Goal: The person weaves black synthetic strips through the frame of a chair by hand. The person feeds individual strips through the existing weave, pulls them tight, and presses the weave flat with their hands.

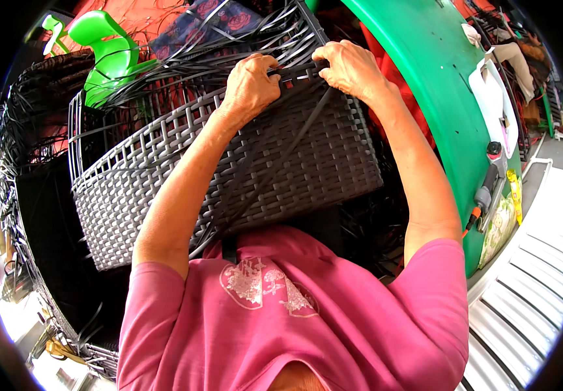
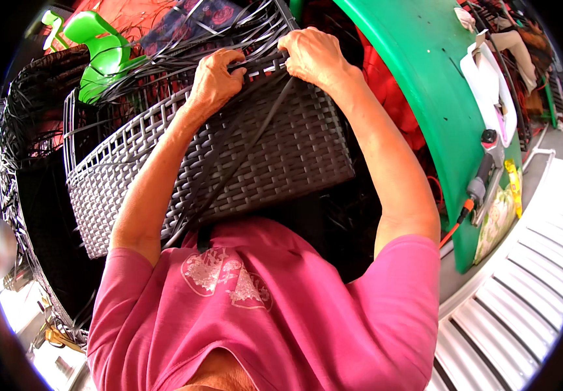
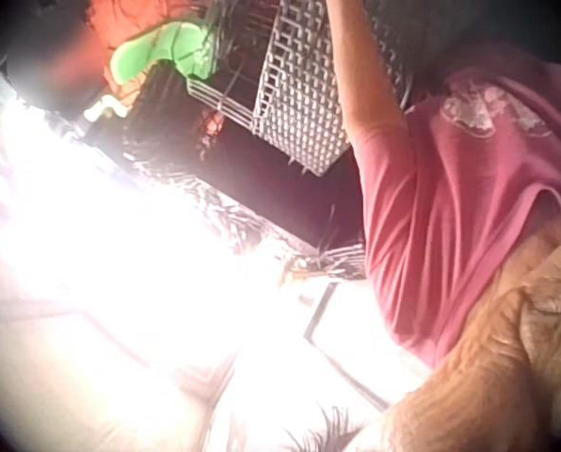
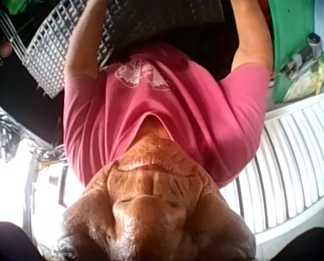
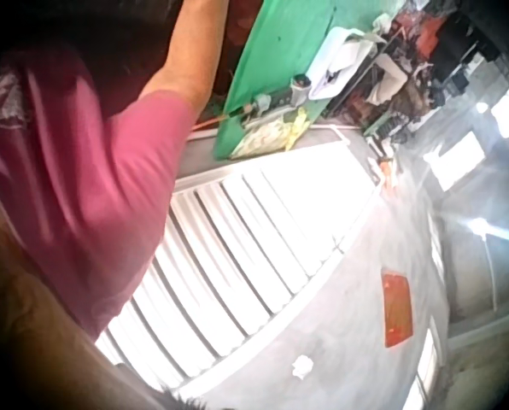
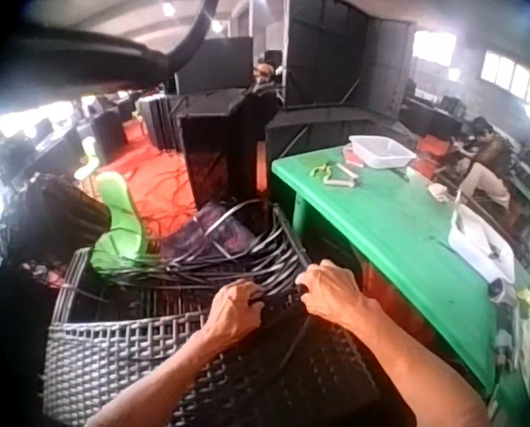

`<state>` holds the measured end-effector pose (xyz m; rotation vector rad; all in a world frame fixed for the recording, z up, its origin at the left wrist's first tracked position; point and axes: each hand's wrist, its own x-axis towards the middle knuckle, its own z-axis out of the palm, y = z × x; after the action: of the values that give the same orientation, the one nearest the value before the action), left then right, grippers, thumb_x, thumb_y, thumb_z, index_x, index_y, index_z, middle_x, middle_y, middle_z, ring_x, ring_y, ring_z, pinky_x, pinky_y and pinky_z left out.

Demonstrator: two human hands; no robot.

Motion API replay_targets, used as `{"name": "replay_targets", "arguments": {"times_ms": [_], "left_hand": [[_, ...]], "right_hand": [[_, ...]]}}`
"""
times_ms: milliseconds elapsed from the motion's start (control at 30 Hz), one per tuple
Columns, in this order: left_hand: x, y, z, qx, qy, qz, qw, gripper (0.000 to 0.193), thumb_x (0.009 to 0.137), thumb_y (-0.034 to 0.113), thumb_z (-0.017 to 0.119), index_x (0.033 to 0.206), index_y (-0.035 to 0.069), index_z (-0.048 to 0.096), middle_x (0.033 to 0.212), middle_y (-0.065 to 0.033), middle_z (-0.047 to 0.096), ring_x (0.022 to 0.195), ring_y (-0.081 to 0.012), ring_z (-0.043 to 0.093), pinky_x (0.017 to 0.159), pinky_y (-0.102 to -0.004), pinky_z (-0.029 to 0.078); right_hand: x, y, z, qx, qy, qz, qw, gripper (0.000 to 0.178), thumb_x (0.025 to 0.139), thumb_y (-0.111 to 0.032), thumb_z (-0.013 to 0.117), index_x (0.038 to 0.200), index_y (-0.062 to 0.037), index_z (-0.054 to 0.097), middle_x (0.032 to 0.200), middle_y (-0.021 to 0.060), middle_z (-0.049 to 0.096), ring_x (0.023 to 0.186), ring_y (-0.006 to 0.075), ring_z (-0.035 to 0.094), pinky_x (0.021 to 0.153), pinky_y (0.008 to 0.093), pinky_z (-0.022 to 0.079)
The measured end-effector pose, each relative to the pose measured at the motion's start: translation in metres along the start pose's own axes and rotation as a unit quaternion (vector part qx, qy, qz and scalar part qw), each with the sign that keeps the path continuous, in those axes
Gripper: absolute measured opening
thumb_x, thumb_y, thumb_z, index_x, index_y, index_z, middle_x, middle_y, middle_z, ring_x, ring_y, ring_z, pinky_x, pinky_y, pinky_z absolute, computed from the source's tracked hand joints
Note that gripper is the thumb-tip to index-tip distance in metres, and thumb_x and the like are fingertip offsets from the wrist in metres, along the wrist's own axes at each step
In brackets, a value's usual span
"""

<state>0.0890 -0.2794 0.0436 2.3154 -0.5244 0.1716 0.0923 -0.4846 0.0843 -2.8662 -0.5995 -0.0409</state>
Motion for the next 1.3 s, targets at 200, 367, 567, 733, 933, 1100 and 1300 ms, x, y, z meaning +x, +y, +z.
{"name": "replay_targets", "arguments": {"times_ms": [200, 367, 567, 733, 933, 1100, 1300], "left_hand": [[-0.002, 0.002, 0.011, 0.031, 0.011, -0.019, 0.999, 0.027, 0.065, 0.016, 0.07, 0.085, -0.002, 0.063, 0.086, -0.0155, 0.06, 0.083, -0.0314, 0.058, 0.076, -0.0363, 0.047], [-0.003, 0.006, 0.013, 0.052, 0.028, -0.022, 0.998, 0.027, 0.065, 0.018, 0.072, 0.084, 0.0, 0.065, 0.085, -0.0146, 0.056, 0.085, -0.0311, 0.057, 0.075, -0.0381, 0.045], [-0.008, 0.006, 0.02, 0.058, 0.056, -0.043, 0.996, 0.025, 0.067, 0.018, 0.07, 0.085, 0.0, 0.066, 0.09, -0.0144, 0.057, 0.088, -0.0317, 0.057, 0.078, -0.0399, 0.046], [-0.006, 0.003, 0.03, 0.047, 0.115, -0.017, 0.992, 0.022, 0.069, 0.016, 0.071, 0.085, 0.001, 0.066, 0.088, -0.0122, 0.058, 0.087, -0.0315, 0.057, 0.075, -0.0392, 0.045], [-0.013, 0.028, 0.019, 0.068, 0.084, 0.139, 0.984, 0.009, 0.077, 0.013, 0.064, 0.078, 0.004, 0.064, 0.078, -0.0095, 0.057, 0.081, -0.0294, 0.056, 0.074, -0.0401, 0.044], [0.002, 0.049, 0.023, 0.076, -0.063, -0.035, 0.994, 0.022, 0.077, 0.027, 0.065, 0.08, 0.006, 0.068, 0.074, -0.0134, 0.064, 0.078, -0.0335, 0.062, 0.068, -0.0428, 0.048], [0.019, 0.037, 0.025, 0.023, -0.076, -0.061, 0.995, 0.019, 0.07, 0.025, 0.07, 0.073, 0.006, 0.068, 0.065, -0.0109, 0.064, 0.061, -0.0239, 0.062, 0.061, -0.0356, 0.049]], "right_hand": [[0.017, 0.01, 0.004, 0.031, -0.061, -0.039, 0.997, 0.023, 0.07, -0.016, 0.067, 0.09, -0.0035, 0.066, 0.081, 0.0181, 0.064, 0.08, 0.0336, 0.062, 0.073, 0.0402, 0.049], [0.02, 0.01, 0.004, 0.039, -0.049, -0.082, 0.995, 0.02, 0.069, -0.018, 0.07, 0.083, -0.0047, 0.067, 0.075, 0.0177, 0.064, 0.074, 0.0315, 0.064, 0.068, 0.0396, 0.05], [0.017, 0.02, 0.023, 0.097, 0.022, -0.087, 0.991, 0.017, 0.07, -0.017, 0.069, 0.083, -0.0066, 0.067, 0.073, 0.0155, 0.064, 0.071, 0.0319, 0.063, 0.065, 0.0385, 0.05], [0.016, 0.028, 0.025, 0.187, 0.029, -0.026, 0.982, 0.018, 0.074, -0.016, 0.067, 0.089, -0.0057, 0.067, 0.073, 0.0114, 0.065, 0.068, 0.0221, 0.064, 0.063, 0.0332, 0.05], [-0.024, 0.036, 0.012, 0.452, 0.16, 0.194, 0.856, 0.021, 0.085, -0.012, 0.056, 0.101, -0.0014, 0.065, 0.084, 0.004, 0.066, 0.067, 0.0084, 0.059, 0.061, 0.0219, 0.049], [-0.067, -0.003, 0.015, 0.323, 0.212, 0.025, 0.922, 0.043, 0.072, 0.011, 0.05, 0.11, -0.0078, 0.062, 0.109, 0.0095, 0.061, 0.095, 0.023, 0.058, 0.087, 0.0311, 0.046], [-0.106, -0.057, 0.02, 0.028, 0.171, -0.113, 0.978, 0.024, 0.066, -0.002, 0.057, 0.088, -0.0045, 0.066, 0.101, 0.0073, 0.062, 0.104, 0.0243, 0.053, 0.085, 0.0378, 0.039]]}}
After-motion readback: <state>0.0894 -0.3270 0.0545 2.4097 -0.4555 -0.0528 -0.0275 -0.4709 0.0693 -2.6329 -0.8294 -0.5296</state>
